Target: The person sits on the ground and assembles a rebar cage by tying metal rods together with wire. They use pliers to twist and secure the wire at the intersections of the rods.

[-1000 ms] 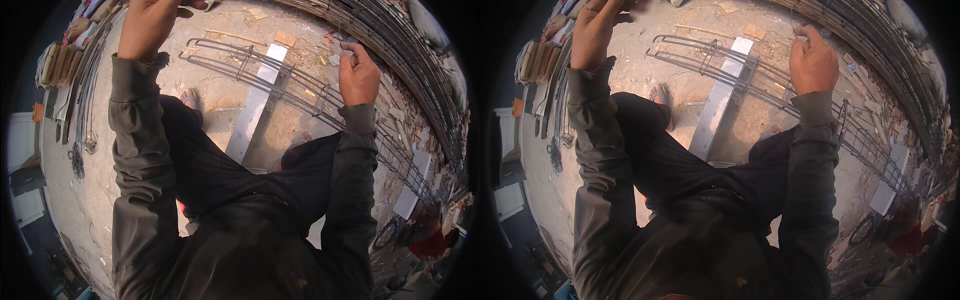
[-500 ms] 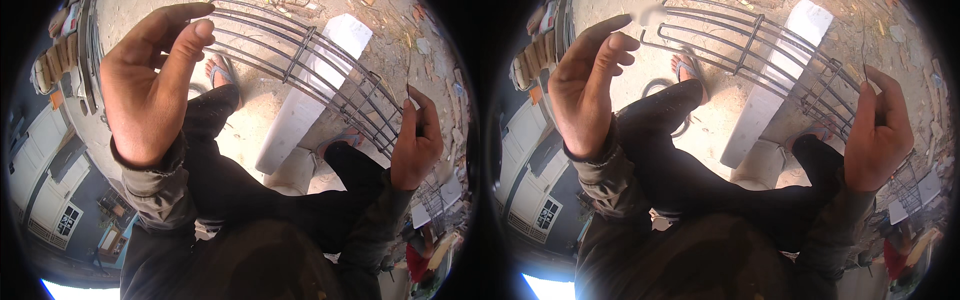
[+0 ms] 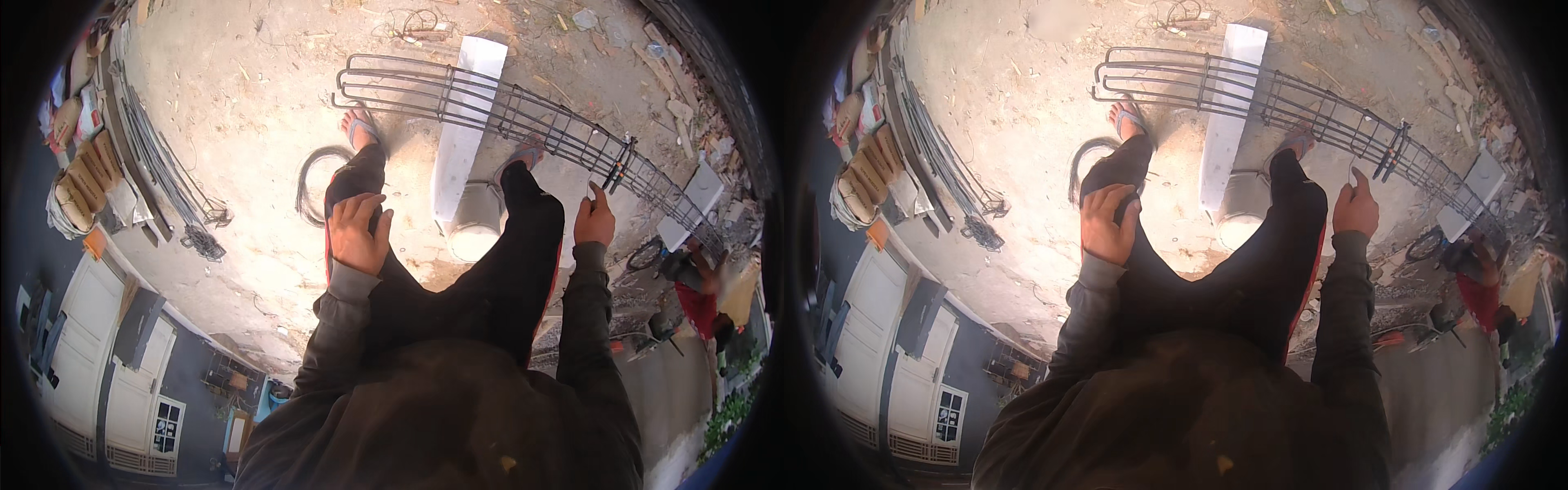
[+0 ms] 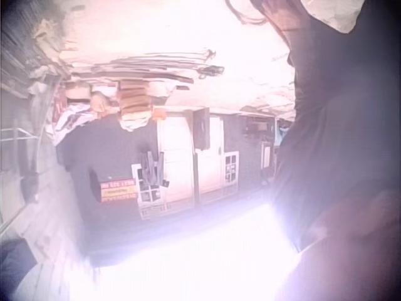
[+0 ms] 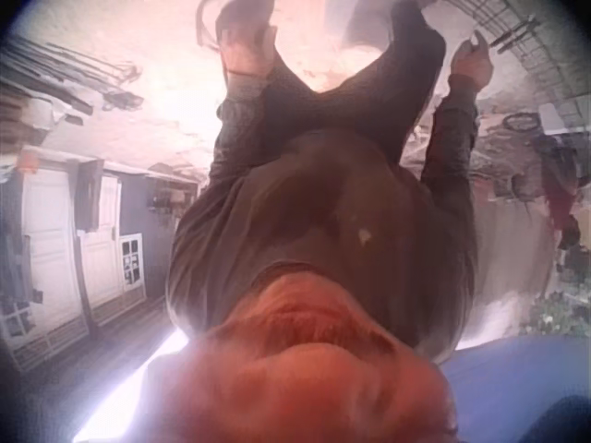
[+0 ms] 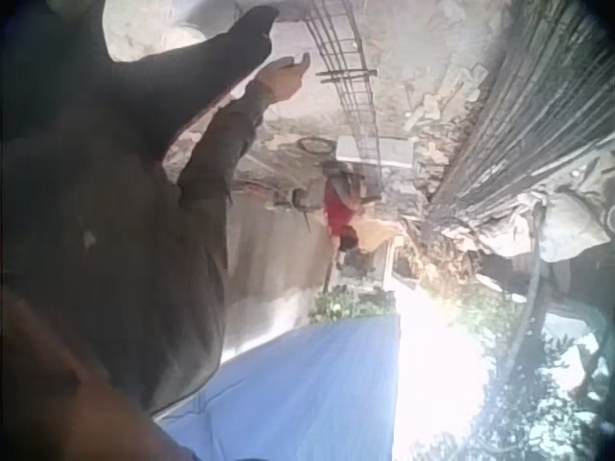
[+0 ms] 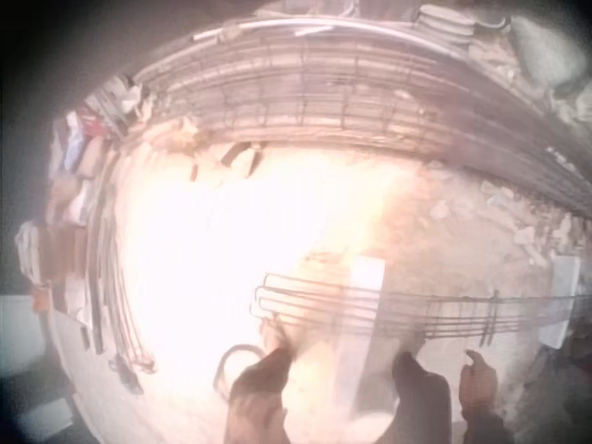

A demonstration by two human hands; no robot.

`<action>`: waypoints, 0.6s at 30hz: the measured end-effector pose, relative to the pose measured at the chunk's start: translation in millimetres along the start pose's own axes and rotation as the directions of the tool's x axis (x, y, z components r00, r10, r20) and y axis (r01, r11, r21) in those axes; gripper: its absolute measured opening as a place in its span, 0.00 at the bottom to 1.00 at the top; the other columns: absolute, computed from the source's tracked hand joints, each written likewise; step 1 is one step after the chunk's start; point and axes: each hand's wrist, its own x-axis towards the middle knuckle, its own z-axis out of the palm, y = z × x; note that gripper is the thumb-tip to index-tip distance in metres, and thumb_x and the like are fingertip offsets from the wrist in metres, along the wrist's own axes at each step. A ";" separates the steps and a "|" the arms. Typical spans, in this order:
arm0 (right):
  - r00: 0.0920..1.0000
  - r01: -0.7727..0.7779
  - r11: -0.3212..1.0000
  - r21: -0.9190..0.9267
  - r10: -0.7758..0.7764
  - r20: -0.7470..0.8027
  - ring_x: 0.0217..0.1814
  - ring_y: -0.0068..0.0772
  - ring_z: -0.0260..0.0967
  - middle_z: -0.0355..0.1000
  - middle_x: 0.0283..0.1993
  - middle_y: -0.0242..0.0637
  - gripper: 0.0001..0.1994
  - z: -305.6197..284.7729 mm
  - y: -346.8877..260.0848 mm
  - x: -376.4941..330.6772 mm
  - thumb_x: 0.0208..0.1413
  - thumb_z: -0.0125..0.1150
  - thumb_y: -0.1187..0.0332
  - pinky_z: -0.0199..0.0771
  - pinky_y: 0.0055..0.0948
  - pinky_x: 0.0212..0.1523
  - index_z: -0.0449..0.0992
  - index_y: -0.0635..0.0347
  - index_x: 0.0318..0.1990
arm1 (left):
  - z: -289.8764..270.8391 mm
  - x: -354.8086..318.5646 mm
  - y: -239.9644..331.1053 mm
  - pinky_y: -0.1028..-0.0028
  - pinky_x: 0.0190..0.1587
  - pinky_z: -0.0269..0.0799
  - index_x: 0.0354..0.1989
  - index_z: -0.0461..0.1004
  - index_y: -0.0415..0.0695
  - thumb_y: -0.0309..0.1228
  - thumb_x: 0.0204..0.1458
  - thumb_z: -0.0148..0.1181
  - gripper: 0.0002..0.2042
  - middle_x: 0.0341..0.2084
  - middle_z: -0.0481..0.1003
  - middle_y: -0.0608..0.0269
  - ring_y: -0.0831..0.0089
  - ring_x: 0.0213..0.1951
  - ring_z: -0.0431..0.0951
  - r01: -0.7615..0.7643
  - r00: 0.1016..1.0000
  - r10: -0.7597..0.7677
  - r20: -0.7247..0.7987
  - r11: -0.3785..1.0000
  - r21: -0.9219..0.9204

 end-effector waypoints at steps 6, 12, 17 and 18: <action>0.380 -0.876 0.169 0.452 0.818 0.432 0.15 0.34 0.68 0.75 0.31 0.40 0.11 -17.9 176.8 -356.7 0.57 0.52 0.72 0.58 0.30 0.11 0.75 0.56 0.47 | -29.5 -11.4 -49.8 0.44 0.69 0.50 0.59 0.75 0.47 0.43 0.52 0.68 0.26 0.67 0.65 0.52 0.57 0.72 0.57 -0.270 0.943 0.239 0.231 0.956 0.115; 0.481 -0.872 0.266 0.411 0.624 0.615 0.18 0.31 0.69 0.77 0.31 0.43 0.17 0.9 13.8 -496.9 0.53 0.50 0.78 0.65 0.31 0.14 0.77 0.63 0.49 | -71.5 -13.4 -104.5 0.49 0.70 0.48 0.58 0.76 0.48 0.46 0.53 0.67 0.26 0.67 0.66 0.53 0.59 0.73 0.55 -0.375 0.861 0.203 0.467 0.873 0.313; 0.562 -0.802 0.123 0.585 0.489 0.667 0.24 0.33 0.75 0.79 0.37 0.41 0.17 30.8 -73.8 -498.4 0.55 0.52 0.77 0.72 0.31 0.19 0.78 0.62 0.52 | -92.6 -11.1 -156.4 0.51 0.70 0.54 0.57 0.77 0.48 0.45 0.54 0.65 0.23 0.66 0.68 0.53 0.58 0.72 0.58 -0.375 0.829 0.264 0.493 0.916 0.141; 0.569 -0.785 0.066 0.616 0.471 0.674 0.25 0.34 0.76 0.79 0.38 0.41 0.18 39.9 -76.9 -498.9 0.55 0.53 0.77 0.73 0.31 0.20 0.78 0.62 0.53 | -92.2 -7.0 -167.7 0.52 0.69 0.56 0.56 0.77 0.49 0.44 0.54 0.65 0.23 0.65 0.69 0.53 0.56 0.71 0.60 -0.356 0.827 0.278 0.488 0.932 0.072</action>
